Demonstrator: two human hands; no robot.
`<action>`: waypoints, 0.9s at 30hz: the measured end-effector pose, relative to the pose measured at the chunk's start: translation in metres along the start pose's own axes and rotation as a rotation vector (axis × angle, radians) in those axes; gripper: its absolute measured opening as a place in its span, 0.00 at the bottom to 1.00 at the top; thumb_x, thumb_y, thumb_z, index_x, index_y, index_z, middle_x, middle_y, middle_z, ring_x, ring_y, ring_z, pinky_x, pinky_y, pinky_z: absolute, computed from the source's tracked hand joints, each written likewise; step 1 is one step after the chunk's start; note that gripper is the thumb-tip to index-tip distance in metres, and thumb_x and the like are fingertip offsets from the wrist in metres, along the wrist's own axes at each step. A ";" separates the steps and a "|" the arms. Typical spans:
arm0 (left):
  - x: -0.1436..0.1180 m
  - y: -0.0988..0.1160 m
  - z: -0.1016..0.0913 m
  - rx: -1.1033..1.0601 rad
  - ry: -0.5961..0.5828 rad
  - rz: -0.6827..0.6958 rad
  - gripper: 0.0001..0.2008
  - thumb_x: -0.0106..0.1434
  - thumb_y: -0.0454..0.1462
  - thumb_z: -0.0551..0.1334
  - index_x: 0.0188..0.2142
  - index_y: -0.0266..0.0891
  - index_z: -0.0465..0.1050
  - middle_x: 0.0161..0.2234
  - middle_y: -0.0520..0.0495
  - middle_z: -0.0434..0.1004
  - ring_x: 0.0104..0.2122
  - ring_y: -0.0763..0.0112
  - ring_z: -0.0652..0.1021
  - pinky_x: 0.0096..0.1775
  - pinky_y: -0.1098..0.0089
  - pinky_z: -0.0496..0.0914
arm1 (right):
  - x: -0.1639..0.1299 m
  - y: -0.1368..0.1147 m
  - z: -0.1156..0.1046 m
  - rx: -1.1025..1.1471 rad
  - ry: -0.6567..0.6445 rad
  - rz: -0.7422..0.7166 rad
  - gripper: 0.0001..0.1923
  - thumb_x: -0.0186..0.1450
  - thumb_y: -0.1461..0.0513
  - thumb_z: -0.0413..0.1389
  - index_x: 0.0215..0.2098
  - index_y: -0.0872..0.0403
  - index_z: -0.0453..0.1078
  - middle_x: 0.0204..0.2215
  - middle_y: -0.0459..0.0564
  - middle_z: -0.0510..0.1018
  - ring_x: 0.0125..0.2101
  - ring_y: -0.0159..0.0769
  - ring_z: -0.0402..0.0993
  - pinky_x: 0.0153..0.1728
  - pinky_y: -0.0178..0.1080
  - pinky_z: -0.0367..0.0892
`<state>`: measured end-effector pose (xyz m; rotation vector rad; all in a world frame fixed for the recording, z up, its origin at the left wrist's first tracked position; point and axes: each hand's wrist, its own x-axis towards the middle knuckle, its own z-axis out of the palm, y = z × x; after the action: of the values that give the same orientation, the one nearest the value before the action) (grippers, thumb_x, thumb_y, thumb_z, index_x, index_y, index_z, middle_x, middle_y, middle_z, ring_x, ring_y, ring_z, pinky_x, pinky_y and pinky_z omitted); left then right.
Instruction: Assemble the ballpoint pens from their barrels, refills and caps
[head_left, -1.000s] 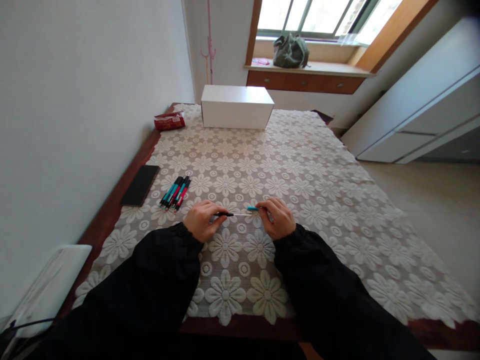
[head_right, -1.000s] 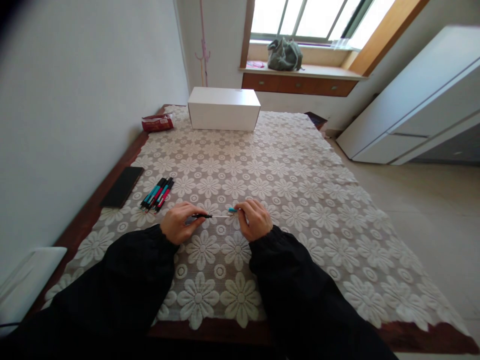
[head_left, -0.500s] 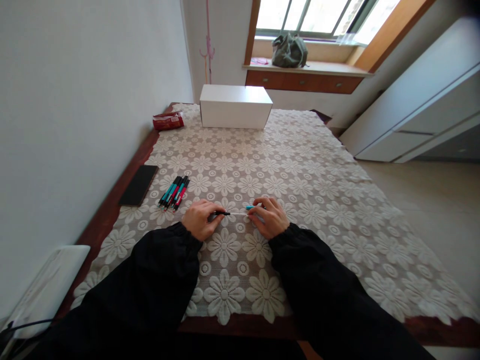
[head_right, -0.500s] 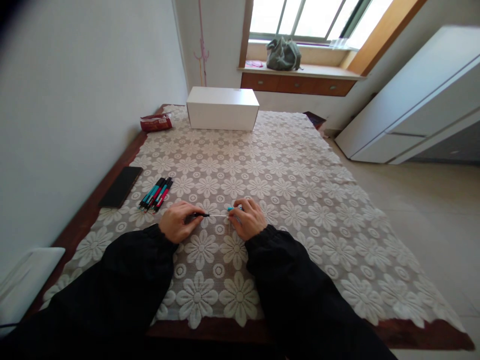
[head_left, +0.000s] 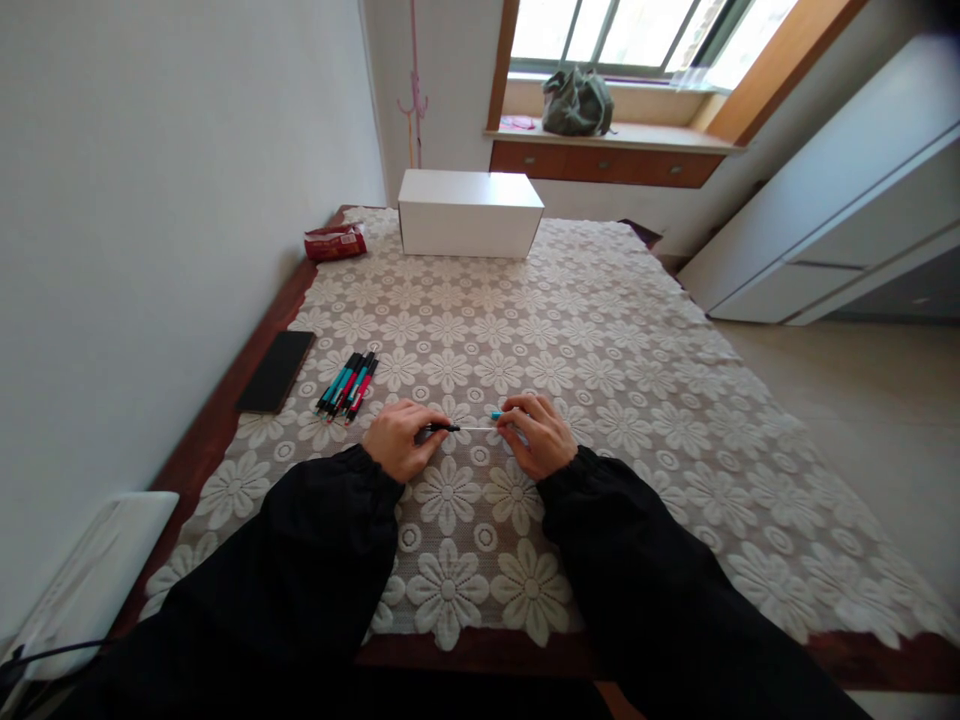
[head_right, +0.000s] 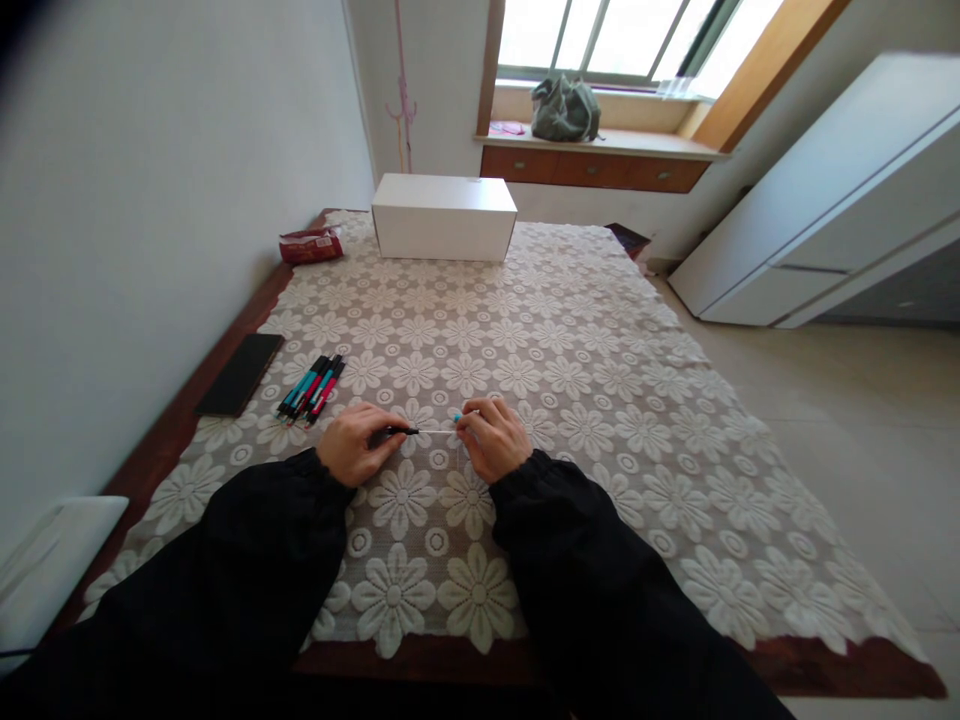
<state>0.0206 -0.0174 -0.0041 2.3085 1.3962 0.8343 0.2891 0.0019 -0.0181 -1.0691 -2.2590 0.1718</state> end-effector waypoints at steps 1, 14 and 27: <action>0.000 0.000 0.000 -0.002 -0.003 -0.003 0.06 0.65 0.37 0.66 0.41 0.45 0.80 0.39 0.49 0.84 0.40 0.62 0.80 0.45 0.60 0.73 | 0.000 0.000 0.000 0.007 0.000 -0.003 0.06 0.69 0.64 0.55 0.36 0.49 0.74 0.42 0.53 0.77 0.43 0.44 0.70 0.46 0.47 0.71; 0.000 0.000 0.001 -0.048 -0.041 0.004 0.07 0.66 0.37 0.65 0.43 0.44 0.80 0.38 0.49 0.84 0.41 0.63 0.80 0.46 0.62 0.73 | -0.001 0.001 0.002 0.062 -0.019 0.011 0.09 0.72 0.62 0.51 0.35 0.50 0.70 0.31 0.49 0.78 0.33 0.37 0.73 0.37 0.39 0.69; -0.001 -0.001 0.001 -0.044 -0.033 0.090 0.09 0.69 0.38 0.62 0.45 0.44 0.81 0.40 0.48 0.85 0.40 0.64 0.81 0.45 0.62 0.74 | -0.001 -0.002 0.001 0.143 -0.025 0.014 0.06 0.71 0.62 0.52 0.37 0.50 0.70 0.30 0.49 0.77 0.31 0.36 0.73 0.35 0.37 0.70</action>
<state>0.0207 -0.0175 -0.0059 2.3555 1.2566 0.8398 0.2875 0.0005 -0.0189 -1.0122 -2.2256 0.3490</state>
